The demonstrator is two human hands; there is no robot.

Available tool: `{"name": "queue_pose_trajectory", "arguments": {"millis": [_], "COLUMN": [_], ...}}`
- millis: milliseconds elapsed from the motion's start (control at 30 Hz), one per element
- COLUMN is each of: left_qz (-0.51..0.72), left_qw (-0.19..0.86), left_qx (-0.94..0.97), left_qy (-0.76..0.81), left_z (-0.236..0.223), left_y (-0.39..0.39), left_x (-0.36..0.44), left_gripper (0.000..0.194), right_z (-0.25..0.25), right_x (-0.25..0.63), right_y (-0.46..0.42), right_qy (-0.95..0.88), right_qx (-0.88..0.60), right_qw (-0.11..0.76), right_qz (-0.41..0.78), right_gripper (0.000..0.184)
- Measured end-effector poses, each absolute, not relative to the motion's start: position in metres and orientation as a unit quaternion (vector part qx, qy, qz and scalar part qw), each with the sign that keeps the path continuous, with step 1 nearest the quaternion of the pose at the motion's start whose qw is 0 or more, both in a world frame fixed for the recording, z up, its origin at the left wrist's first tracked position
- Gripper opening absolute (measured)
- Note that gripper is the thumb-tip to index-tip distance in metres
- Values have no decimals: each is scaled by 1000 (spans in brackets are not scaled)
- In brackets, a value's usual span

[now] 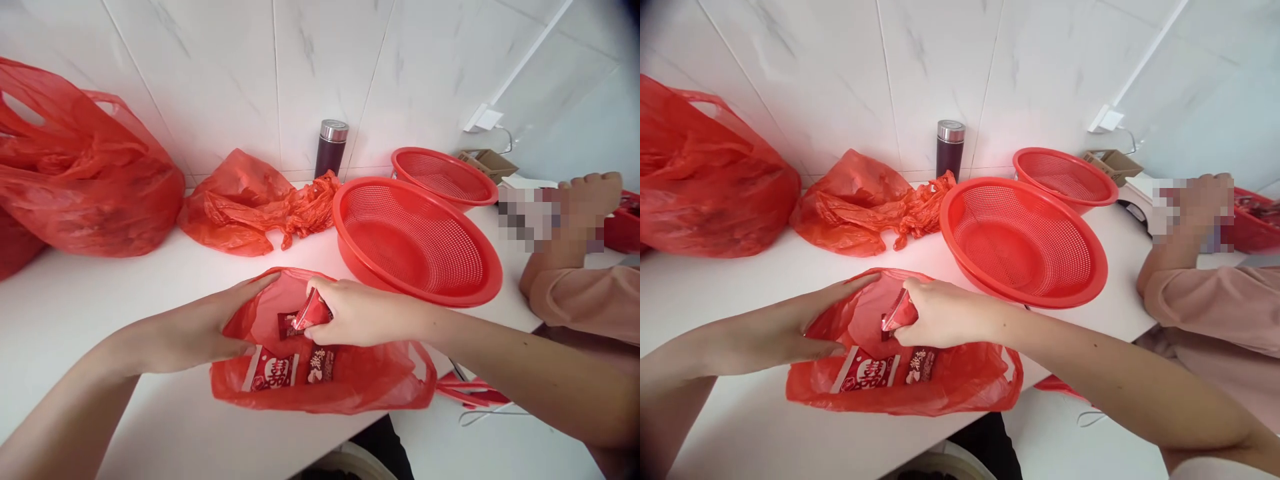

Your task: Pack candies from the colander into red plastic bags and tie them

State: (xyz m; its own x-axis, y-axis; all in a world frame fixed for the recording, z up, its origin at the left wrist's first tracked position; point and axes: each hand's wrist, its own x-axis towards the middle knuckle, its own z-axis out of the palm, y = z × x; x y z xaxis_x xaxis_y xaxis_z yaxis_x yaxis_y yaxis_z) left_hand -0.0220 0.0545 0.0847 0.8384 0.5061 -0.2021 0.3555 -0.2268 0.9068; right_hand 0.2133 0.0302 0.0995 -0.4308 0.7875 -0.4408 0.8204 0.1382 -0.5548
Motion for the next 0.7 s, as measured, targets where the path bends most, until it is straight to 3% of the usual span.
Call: {"name": "queue_pose_trajectory", "arguments": {"millis": [167, 400, 467, 600, 700], "left_qz": [62, 21, -28, -84, -86], "left_qw": [519, 310, 260, 221, 269], "left_qx": [809, 815, 787, 779, 779], "left_qy": [269, 489, 560, 580, 560], "left_z": [86, 87, 94, 104, 105], "left_y": [53, 52, 57, 67, 65], "left_x": [-26, -53, -51, -34, -28], "left_gripper": [82, 75, 65, 24, 19], "right_z": [106, 115, 112, 95, 86], "right_x": [229, 273, 287, 312, 324], "right_y": [16, -44, -60, -83, -88], "right_qy": [773, 845, 838, 787, 766], "right_qx": [554, 495, 516, 586, 582], "right_qw": [37, -44, -37, 11, 23], "right_qz": [-307, -196, -172, -193, -273], "right_gripper": [55, 24, 19, 24, 23]}}
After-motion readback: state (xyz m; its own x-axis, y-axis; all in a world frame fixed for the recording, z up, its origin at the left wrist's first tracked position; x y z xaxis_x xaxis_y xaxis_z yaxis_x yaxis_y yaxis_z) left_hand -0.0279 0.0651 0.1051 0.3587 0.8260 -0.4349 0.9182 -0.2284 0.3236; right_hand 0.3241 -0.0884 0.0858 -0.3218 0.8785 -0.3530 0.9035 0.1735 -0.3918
